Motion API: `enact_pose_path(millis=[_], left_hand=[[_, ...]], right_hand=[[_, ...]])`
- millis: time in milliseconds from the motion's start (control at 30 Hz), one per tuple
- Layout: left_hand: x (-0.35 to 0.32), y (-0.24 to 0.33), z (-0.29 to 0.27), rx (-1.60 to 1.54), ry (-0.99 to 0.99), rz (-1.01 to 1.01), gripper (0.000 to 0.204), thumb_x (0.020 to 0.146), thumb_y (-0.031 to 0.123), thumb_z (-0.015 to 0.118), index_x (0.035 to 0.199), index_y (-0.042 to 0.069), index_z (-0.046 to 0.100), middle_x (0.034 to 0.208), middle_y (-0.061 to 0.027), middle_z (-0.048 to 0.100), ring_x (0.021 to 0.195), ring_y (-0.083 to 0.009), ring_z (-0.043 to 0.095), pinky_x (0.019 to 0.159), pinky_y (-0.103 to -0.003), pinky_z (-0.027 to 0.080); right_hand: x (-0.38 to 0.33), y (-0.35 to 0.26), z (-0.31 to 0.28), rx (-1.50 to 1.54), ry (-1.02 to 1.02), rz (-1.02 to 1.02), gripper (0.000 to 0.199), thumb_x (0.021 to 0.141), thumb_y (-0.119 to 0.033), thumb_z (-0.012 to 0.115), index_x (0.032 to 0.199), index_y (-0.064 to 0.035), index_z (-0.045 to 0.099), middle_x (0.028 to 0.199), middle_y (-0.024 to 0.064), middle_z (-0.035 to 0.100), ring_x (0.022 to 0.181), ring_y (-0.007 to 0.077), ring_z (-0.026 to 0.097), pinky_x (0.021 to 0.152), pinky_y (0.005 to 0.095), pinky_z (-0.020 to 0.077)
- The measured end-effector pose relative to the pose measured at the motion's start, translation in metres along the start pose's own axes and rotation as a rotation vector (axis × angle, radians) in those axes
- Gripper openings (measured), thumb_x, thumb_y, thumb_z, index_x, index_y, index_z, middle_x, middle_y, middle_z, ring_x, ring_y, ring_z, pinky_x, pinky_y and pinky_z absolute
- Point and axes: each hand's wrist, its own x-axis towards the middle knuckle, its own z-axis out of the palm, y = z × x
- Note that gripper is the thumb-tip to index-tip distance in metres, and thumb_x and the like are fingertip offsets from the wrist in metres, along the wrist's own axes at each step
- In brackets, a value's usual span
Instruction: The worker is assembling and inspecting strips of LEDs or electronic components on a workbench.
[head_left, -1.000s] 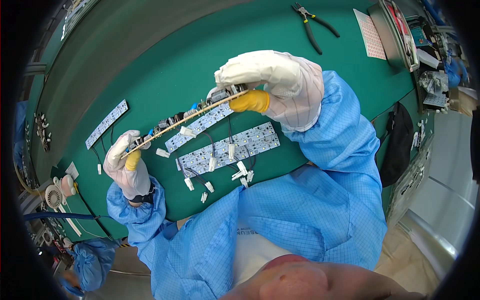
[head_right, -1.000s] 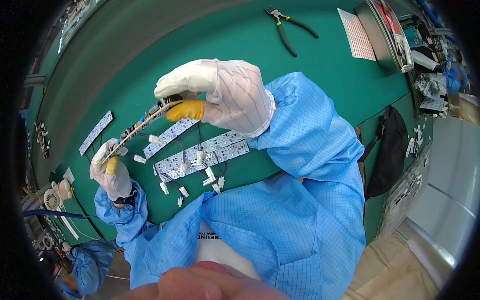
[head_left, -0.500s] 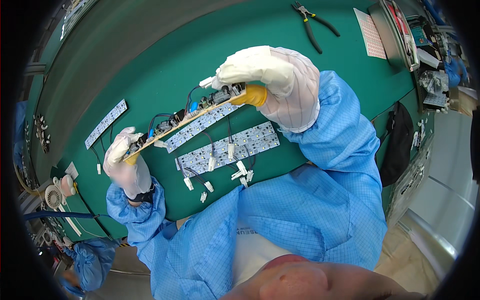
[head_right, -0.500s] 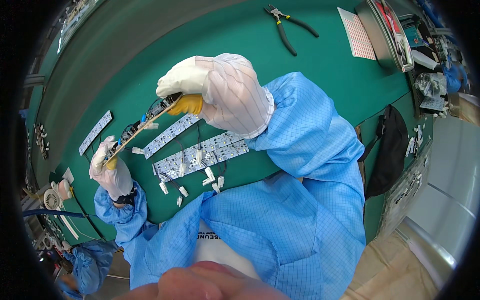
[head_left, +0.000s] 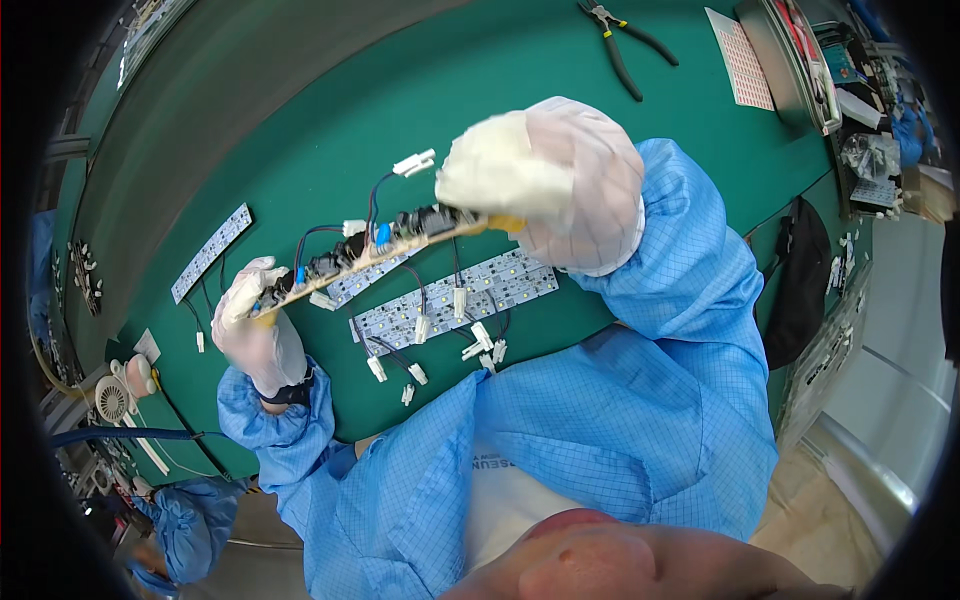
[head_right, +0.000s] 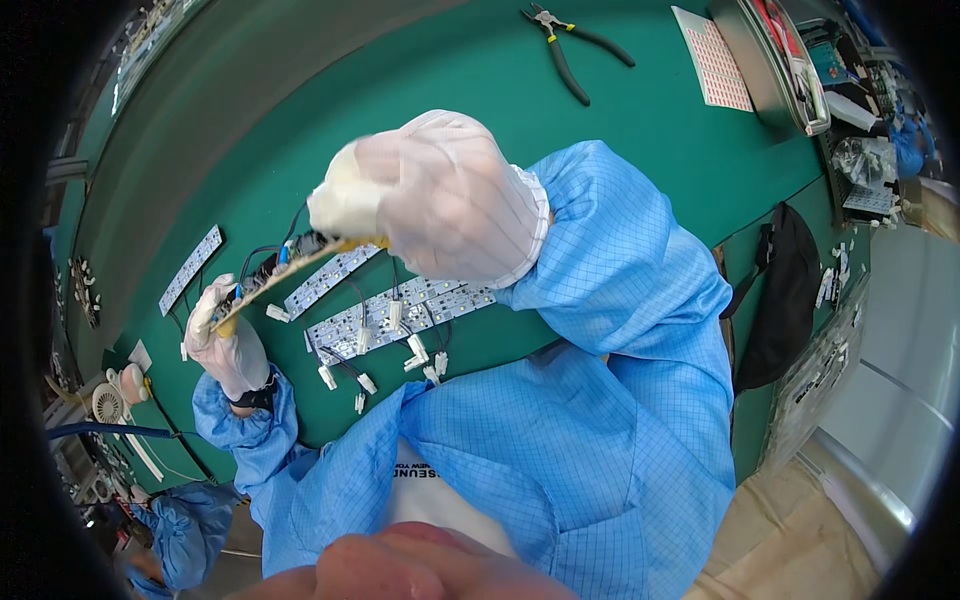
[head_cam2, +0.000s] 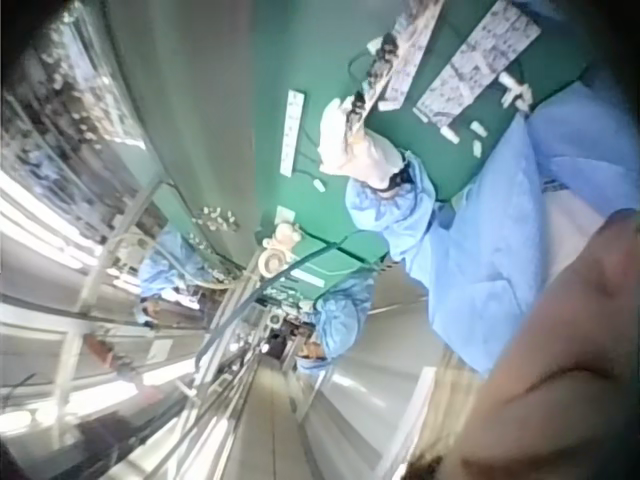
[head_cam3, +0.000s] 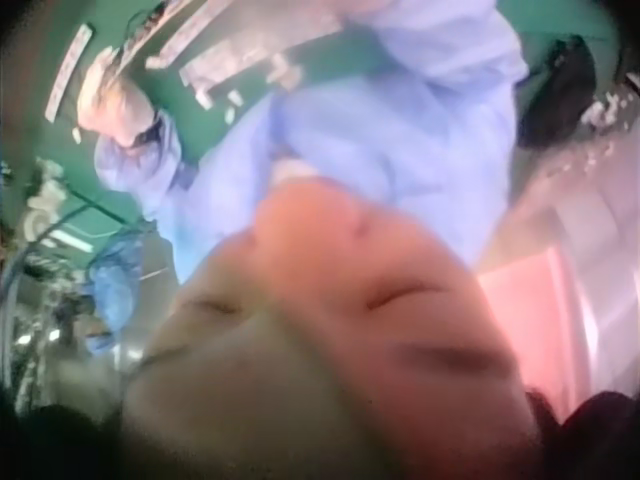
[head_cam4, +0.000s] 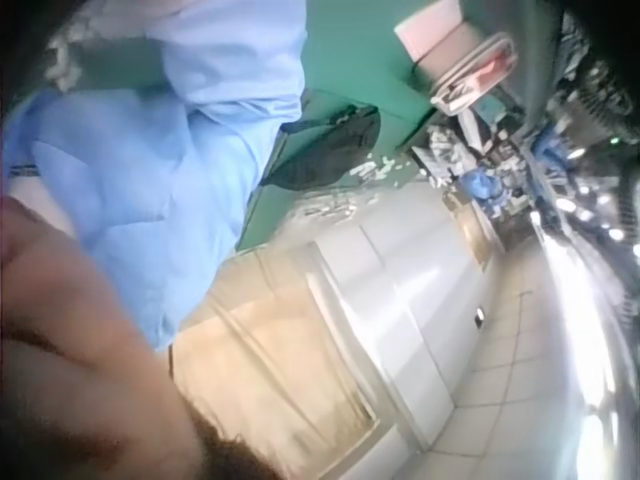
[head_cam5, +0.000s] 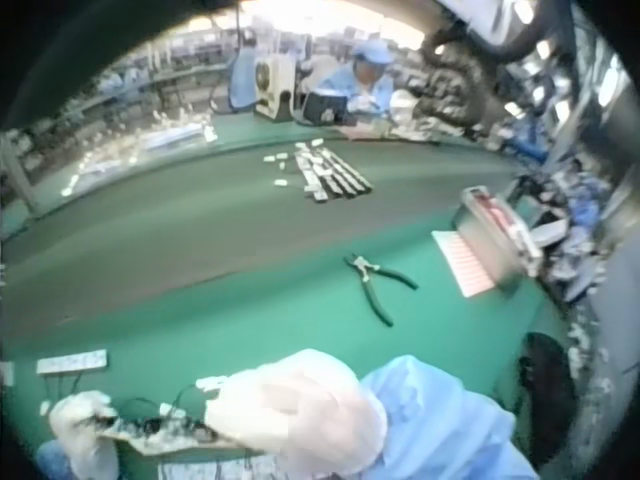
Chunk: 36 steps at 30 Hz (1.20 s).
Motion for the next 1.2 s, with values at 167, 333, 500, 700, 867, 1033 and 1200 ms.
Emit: enact_pose_path(millis=[167,333,500,700,867,1033,1200], left_hand=[[0.002,0.001,-0.006,0.130,-0.014,0.028,0.022,0.088,0.013,0.058,0.108,0.006,0.061,0.094,-0.0141,0.067,0.092,-0.0299,0.062,0.085,-0.042,0.048],[0.005,0.004,-0.001,0.055,-0.003,0.040,0.020,0.089,0.015,0.057,0.107,0.006,0.061,0.093,-0.0137,0.066,0.090,-0.0287,0.062,0.089,-0.044,0.046],[0.002,0.004,0.004,0.001,0.066,0.044,0.020,0.091,0.019,0.057,0.106,0.006,0.060,0.093,-0.0139,0.065,0.088,-0.0255,0.061,0.091,-0.045,0.045],[0.000,0.002,0.006,-0.009,0.124,0.038,0.021,0.090,0.020,0.058,0.103,0.003,0.059,0.092,-0.0142,0.065,0.088,-0.0272,0.061,0.090,-0.045,0.045],[0.002,0.017,-0.001,0.037,0.237,0.182,0.026,0.089,0.014,0.058,0.110,-0.002,0.055,0.092,-0.0166,0.064,0.085,-0.0272,0.061,0.088,-0.046,0.046],[-0.003,0.036,-0.012,0.259,0.280,0.284,0.043,0.088,0.019,0.060,0.122,-0.005,0.047,0.097,-0.0198,0.063,0.088,-0.0290,0.059,0.080,-0.041,0.048],[-0.006,0.049,-0.027,0.347,0.110,0.328,0.044,0.088,0.023,0.062,0.122,-0.002,0.048,0.099,-0.0219,0.062,0.086,-0.0296,0.058,0.077,-0.042,0.047]], right_hand=[[0.001,0.003,0.005,0.270,-0.021,0.122,0.030,0.072,-0.010,0.072,0.101,-0.0075,0.064,0.099,0.0066,0.067,0.081,0.0199,0.067,0.064,0.0286,0.0517],[-0.019,0.011,0.013,0.390,-0.164,0.280,0.030,0.077,-0.007,0.067,0.107,-0.0048,0.062,0.103,0.0096,0.066,0.090,0.0243,0.065,0.075,0.0315,0.0516],[-0.016,-0.003,0.009,0.487,-0.167,0.345,0.026,0.085,-0.002,0.055,0.111,-0.0020,0.061,0.112,0.0130,0.062,0.101,0.0274,0.061,0.091,0.0343,0.0475],[-0.003,-0.008,0.000,0.323,-0.134,0.259,0.027,0.081,-0.009,0.066,0.107,-0.0022,0.063,0.100,0.0114,0.066,0.090,0.0223,0.065,0.081,0.0305,0.0525],[0.015,-0.012,0.000,0.587,-0.034,0.570,0.038,0.072,-0.016,0.076,0.105,-0.0006,0.063,0.104,0.0104,0.064,0.088,0.0150,0.065,0.074,0.0240,0.0535],[0.013,-0.014,-0.001,0.704,-0.034,0.644,0.041,0.080,-0.010,0.070,0.114,0.0058,0.054,0.105,0.0152,0.061,0.095,0.0212,0.064,0.083,0.0296,0.0521],[0.009,-0.014,0.003,0.768,-0.095,0.639,0.037,0.084,-0.010,0.066,0.113,0.0080,0.052,0.104,0.0178,0.060,0.095,0.0240,0.064,0.085,0.0322,0.0518]])
